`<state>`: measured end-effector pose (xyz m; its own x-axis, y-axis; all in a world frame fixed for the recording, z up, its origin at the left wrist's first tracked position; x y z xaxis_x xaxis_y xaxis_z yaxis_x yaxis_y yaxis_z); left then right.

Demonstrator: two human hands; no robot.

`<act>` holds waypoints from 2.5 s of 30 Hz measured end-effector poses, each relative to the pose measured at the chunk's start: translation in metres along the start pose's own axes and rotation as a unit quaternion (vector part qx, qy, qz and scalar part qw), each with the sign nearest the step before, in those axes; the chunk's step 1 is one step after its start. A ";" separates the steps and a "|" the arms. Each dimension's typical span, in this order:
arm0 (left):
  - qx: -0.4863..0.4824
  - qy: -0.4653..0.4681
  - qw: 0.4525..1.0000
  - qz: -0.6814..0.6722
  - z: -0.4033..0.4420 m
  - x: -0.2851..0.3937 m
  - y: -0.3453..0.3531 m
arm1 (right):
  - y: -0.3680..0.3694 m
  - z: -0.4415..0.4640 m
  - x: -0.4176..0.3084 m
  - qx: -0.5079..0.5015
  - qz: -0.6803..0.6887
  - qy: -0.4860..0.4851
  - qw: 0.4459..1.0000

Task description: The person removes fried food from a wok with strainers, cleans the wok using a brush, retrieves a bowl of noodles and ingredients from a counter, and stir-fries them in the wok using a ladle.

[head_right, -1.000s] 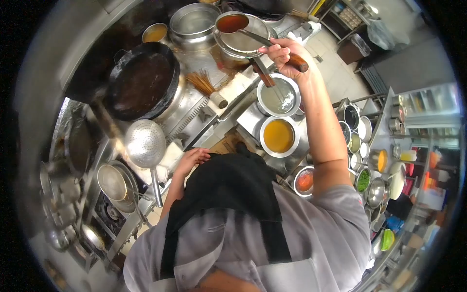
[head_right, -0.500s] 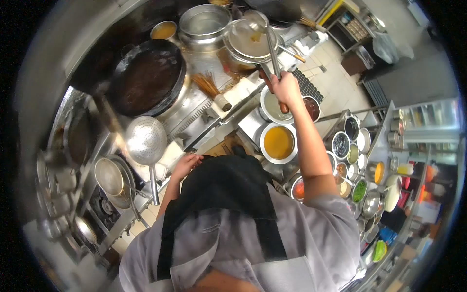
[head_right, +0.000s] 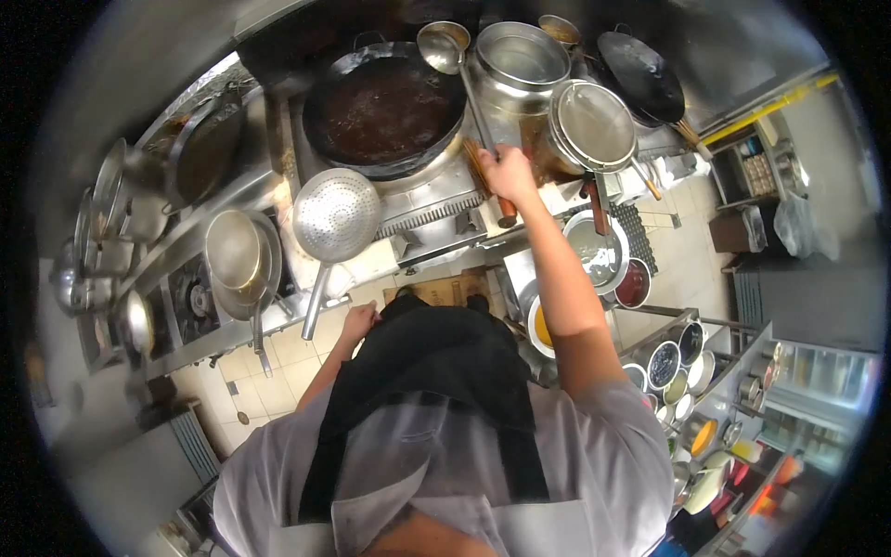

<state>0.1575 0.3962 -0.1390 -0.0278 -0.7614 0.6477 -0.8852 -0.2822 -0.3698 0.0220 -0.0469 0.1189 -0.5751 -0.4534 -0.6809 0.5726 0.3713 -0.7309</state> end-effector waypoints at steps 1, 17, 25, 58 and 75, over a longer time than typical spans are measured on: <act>0.044 -0.045 0.998 -0.016 -0.004 -0.023 -0.005 | 0.010 0.002 -0.010 -0.025 0.005 0.017 1.000; 0.009 -0.190 0.934 -0.301 -0.057 -0.265 0.027 | 0.054 0.006 -0.041 -0.293 0.662 0.353 0.592; 0.049 -0.009 0.995 0.092 -0.023 -0.146 0.014 | 0.010 0.000 -0.060 -0.312 0.762 0.371 0.429; -0.120 0.028 0.979 0.163 0.033 -0.095 0.044 | -0.234 -0.066 0.044 -0.093 0.806 0.265 0.521; -0.276 0.269 0.920 0.074 0.073 0.263 0.270 | -0.250 -0.099 0.130 0.073 0.277 0.283 0.915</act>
<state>-0.0554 0.0770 -0.1171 -0.2621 -0.3261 0.9083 -0.9497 0.2546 -0.1826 -0.2535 -0.1183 0.2083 -0.3592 0.2787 -0.8907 0.9164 0.2857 -0.2802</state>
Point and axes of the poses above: each hand's wrist, its own z-axis towards the middle knuckle, its own y-axis out of the palm, x = y × z, the point moved 4 cm from there along z, towards the middle knuckle, and after that the axes turned 2 degrees about -y, right-handed, at the moved point
